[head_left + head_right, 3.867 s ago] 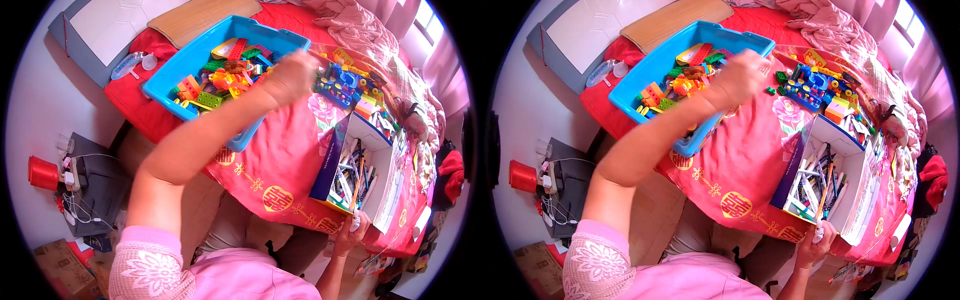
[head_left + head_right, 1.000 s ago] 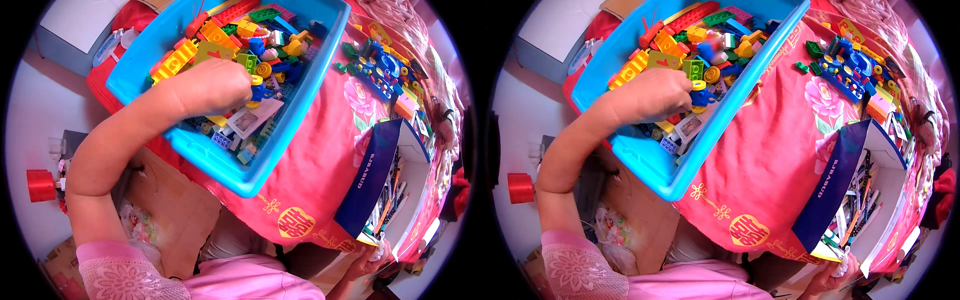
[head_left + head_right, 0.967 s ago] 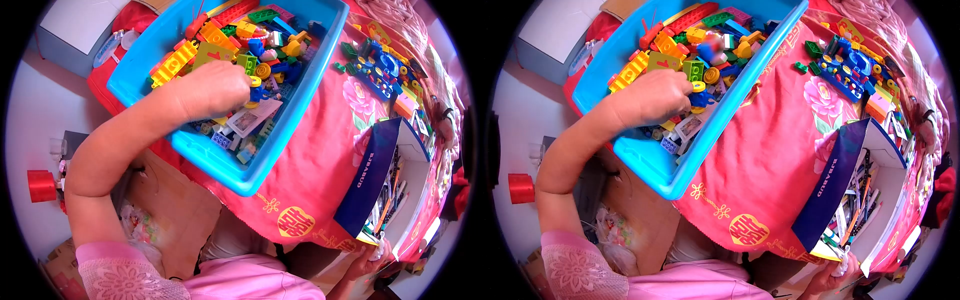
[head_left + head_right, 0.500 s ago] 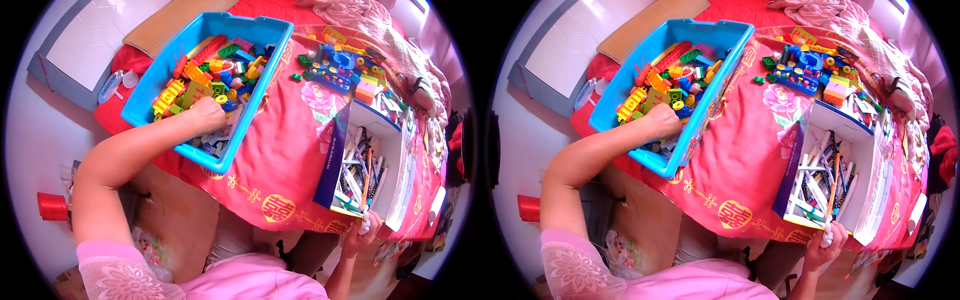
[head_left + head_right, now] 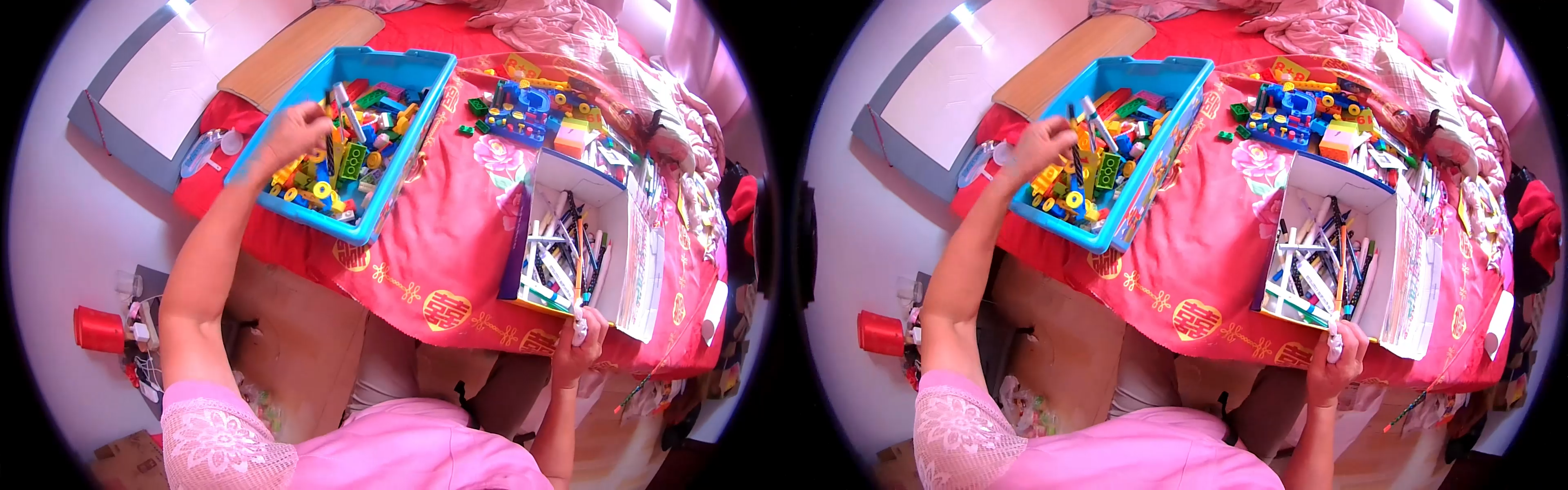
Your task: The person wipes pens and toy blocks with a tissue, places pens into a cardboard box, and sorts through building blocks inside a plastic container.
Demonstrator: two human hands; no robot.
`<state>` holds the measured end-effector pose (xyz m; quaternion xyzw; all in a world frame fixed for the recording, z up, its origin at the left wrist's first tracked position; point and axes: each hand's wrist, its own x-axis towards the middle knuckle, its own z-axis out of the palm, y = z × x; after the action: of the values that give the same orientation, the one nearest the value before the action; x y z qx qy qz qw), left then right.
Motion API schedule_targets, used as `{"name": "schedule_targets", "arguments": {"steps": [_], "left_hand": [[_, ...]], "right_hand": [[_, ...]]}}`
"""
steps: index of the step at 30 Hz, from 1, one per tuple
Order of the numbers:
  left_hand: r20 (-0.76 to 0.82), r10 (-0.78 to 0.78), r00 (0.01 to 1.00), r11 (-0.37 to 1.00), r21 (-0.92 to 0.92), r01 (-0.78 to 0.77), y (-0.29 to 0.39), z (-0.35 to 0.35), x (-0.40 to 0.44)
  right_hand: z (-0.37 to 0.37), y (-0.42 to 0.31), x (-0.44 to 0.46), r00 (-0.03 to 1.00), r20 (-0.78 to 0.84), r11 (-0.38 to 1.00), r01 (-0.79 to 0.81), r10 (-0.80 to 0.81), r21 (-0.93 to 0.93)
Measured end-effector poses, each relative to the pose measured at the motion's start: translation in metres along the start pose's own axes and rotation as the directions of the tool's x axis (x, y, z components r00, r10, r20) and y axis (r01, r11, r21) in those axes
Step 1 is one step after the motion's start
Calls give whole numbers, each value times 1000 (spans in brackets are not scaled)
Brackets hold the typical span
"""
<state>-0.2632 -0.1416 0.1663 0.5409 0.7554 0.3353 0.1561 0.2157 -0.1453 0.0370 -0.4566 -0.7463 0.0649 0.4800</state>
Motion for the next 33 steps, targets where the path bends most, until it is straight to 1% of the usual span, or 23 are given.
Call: {"name": "schedule_targets", "arguments": {"steps": [1,4,8,10,11,12,13,14,15,16,18,20,21,22,23,24,25,26,28,30,31,32,33], "left_hand": [[-22,-139,990,974,-182,133,9,-10,2],[180,-244,953,832,-466,301,43,-19,-2],[245,-37,969,689,-696,202,92,24,-5],[334,199,921,718,-690,95,121,52,-11],[356,211,910,591,-788,171,139,72,-15],[389,129,912,581,-775,248,157,93,-17],[393,268,880,497,-838,223,162,121,-13],[417,327,848,437,-863,255,171,144,-16],[484,351,802,371,-858,356,179,163,-18],[498,343,797,481,-822,306,184,174,-21],[336,477,812,724,-673,-147,175,182,-15],[-9,615,788,724,-390,-569,154,154,8],[-17,678,735,712,-235,-662,137,129,28],[-44,600,798,788,-135,-600,118,109,45],[-160,598,785,801,80,-593,96,93,58],[-163,526,834,821,353,-449,62,87,76],[-68,451,890,781,513,-356,37,81,80],[79,406,910,667,655,-355,16,80,78],[243,410,879,533,718,-447,-39,98,85],[189,242,952,721,622,-307,-64,117,95],[102,116,988,875,460,-150,-47,116,91],[176,121,977,900,397,-183,-52,117,98],[258,179,949,842,459,-283,-40,112,93]], "right_hand": [[0,0,-1,1000,-3,1000,1,-1,4],[1,1,-1,1000,-10,1000,13,-13,-3],[1,1,0,1000,-14,1000,24,-24,-8],[2,2,0,999,-11,999,47,-47,-20],[2,2,0,999,-5,998,46,-47,-29],[2,2,-1,999,-1,998,46,-46,-40],[2,2,-1,999,1,998,47,-47,-51],[2,2,-1,999,9,997,45,-45,-55],[1,2,-2,999,16,997,42,-41,-59],[1,2,-2,999,23,997,39,-37,-65],[-1,2,-1,998,48,997,35,-32,-75],[-1,3,-3,998,62,997,14,-9,-77],[-1,2,-3,998,69,997,-1,7,-78],[0,3,-4,998,58,997,-9,14,-76],[1,4,-5,999,46,997,-16,19,-73],[4,4,-6,999,34,998,-19,21,-65],[4,2,-4,999,33,997,-4,7,-83],[5,2,-3,999,33,996,-12,15,-83],[6,2,-4,999,29,995,-32,35,-99],[4,7,-7,998,49,997,-30,34,-70],[2,3,-3,998,60,994,22,-15,-108],[2,2,-3,999,41,991,-24,29,-129],[2,4,-1,1000,8,988,-3,5,-151]]}}
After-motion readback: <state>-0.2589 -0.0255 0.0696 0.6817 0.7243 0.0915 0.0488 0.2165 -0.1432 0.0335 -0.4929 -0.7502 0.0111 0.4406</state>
